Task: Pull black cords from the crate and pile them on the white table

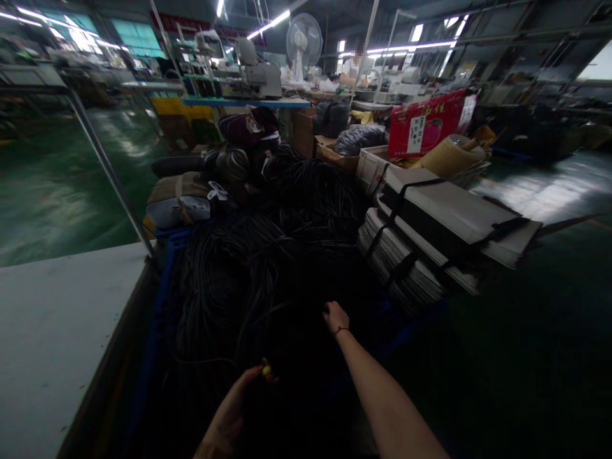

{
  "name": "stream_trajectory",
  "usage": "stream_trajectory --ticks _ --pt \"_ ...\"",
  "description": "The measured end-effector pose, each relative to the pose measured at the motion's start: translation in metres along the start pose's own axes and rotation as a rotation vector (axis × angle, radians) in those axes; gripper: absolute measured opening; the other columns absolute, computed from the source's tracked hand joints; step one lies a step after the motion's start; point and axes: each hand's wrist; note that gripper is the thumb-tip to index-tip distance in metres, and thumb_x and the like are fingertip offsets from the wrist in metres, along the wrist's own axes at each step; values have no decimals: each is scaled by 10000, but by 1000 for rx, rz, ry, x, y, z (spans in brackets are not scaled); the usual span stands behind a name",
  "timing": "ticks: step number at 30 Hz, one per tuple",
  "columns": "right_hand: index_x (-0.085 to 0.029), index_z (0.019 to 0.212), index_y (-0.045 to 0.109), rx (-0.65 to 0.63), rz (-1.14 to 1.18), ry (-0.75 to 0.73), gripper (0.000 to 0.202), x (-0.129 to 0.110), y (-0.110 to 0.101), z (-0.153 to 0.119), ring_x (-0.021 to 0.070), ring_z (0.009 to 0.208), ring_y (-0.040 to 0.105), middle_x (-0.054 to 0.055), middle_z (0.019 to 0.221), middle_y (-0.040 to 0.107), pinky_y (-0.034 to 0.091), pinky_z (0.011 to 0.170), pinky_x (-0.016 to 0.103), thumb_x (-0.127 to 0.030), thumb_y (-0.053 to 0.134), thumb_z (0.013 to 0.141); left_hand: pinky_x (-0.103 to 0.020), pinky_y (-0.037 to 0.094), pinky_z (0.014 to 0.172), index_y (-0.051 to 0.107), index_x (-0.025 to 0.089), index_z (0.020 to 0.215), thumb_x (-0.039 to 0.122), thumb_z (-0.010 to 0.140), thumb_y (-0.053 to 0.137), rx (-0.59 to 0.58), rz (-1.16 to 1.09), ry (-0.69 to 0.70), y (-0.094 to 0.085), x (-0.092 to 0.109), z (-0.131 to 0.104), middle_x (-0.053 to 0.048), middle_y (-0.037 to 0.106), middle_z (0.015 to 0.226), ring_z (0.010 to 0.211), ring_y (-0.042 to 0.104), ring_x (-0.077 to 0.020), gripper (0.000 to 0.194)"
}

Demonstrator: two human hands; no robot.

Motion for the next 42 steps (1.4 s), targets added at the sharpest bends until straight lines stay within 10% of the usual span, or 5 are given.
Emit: stream_trajectory --ticks 11,20,23,30,42 --pt "-205 1086 518 27 30 -108 263 -7 -43 -31 165 903 617 60 973 660 412 730 244 -313 356 910 -345 494 899 644 84 979 166 777 592 -107 7 3 8 -9 2 -123 723 929 924 666 -227 224" --pt "-187 1190 486 -535 72 -527 369 -59 -17 -146 205 756 657 97 952 688 407 566 257 -342 387 871 -455 433 973 649 121 1023 236 803 562 -253 -54 -106 17 -25 13 -133 697 1038 1108 574 -301 262" --pt "-204 1041 606 -686 101 -637 370 -55 -34 -108 167 753 638 47 903 692 421 587 236 -454 391 874 -383 504 880 649 124 899 183 771 609 -102 -88 -92 11 -22 21 -71 726 822 879 676 -239 146" --pt "-161 1051 559 -41 -14 -60 274 -20 -47 12 209 1065 529 119 1144 582 442 799 289 -236 560 788 -323 550 758 618 121 893 174 743 647 -20 -29 0 9 -18 24 -42 692 726 707 680 -186 162" --pt "-171 1020 507 -166 245 -122 206 -1 -52 13 127 781 614 48 909 650 449 678 227 -288 421 874 -352 556 775 617 116 924 144 736 647 7 -11 -28 12 -16 27 -51 711 755 744 691 -213 192"
Point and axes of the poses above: each hand's wrist, its own z-axis towards the middle knuckle, its own y-axis out of the palm, x = y × z
